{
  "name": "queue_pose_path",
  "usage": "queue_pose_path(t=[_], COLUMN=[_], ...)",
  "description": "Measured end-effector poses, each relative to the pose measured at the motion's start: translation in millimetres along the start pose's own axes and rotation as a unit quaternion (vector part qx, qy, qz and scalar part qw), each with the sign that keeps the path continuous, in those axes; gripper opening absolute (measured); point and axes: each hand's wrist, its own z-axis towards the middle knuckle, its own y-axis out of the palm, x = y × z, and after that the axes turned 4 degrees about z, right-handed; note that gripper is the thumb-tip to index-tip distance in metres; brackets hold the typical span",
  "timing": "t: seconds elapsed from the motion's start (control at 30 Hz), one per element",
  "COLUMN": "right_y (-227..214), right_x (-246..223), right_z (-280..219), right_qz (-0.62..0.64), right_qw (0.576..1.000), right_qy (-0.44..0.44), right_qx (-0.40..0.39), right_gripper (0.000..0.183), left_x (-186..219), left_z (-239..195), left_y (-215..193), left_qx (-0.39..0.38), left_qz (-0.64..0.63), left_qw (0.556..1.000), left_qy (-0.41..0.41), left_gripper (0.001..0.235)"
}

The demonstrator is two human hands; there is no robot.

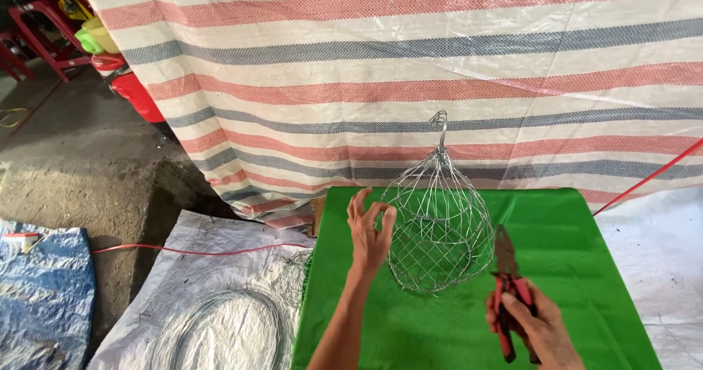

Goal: Fabricating a wire cage by bending and securing metal wires using pliers

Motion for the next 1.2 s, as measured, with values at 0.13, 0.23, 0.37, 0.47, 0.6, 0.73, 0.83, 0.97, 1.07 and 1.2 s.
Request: queue_pose_path(t=[0.13,0.23,0.37,0.47,0.6,0.73,0.83,0.97,1.07,1.2], right_y=[-35.5,-48.5,-54.5,-66.6,-82.8,-111.8,-118.3,-105.6,-94.2,-83.7], right_x=[32.9,50.8,62.3,78.3,102.6,128.1,134.5,121.5,107.4,95.6], right_z=[2.4,8.1,14.1,21.6,27.2,38.1,39.2,33.1,26.9,23.6], right_qz=[0.017,0.094,0.146,0.182,0.187,0.212,0.222,0.205,0.211,0.242], right_qw=[0.996,0.992,0.983,0.978,0.978,0.973,0.970,0.972,0.967,0.960], right_qy=[0.004,0.019,0.070,0.092,0.087,0.087,0.097,0.115,0.138,0.139], right_qx=[0.088,0.085,0.085,0.047,0.013,-0.024,-0.027,0.006,0.022,0.034], right_gripper=[0.030,0.031,0.035,0.037,0.047,0.048,0.044,0.050,0.046,0.042], left_x=[-20.4,-14.4,-16.0,-21.7,-18.4,-6.0,-14.9,-11.1,-11.1,-27.6], left_z=[12.9,25.1,51.1,76.4,104.8,113.9,110.9,104.1,99.8,104.5], left_y=[5.1,-3.3,-4.7,3.9,14.2,21.7,31.5,37.5,43.7,57.4], left_qx=[-0.024,-0.027,-0.118,-0.171,-0.298,-0.351,-0.337,-0.333,-0.315,-0.292], left_qz=[-0.020,-0.129,-0.104,-0.057,0.007,-0.015,-0.098,-0.253,-0.379,-0.472], left_qw=[0.999,0.991,0.988,0.983,0.953,0.933,0.929,0.908,0.868,0.830], left_qy=[0.029,-0.017,0.013,0.046,0.061,0.074,0.117,0.008,-0.063,-0.064], left_gripper=[0.030,0.026,0.048,0.065,0.070,0.065,0.036,0.037,0.023,0.015])
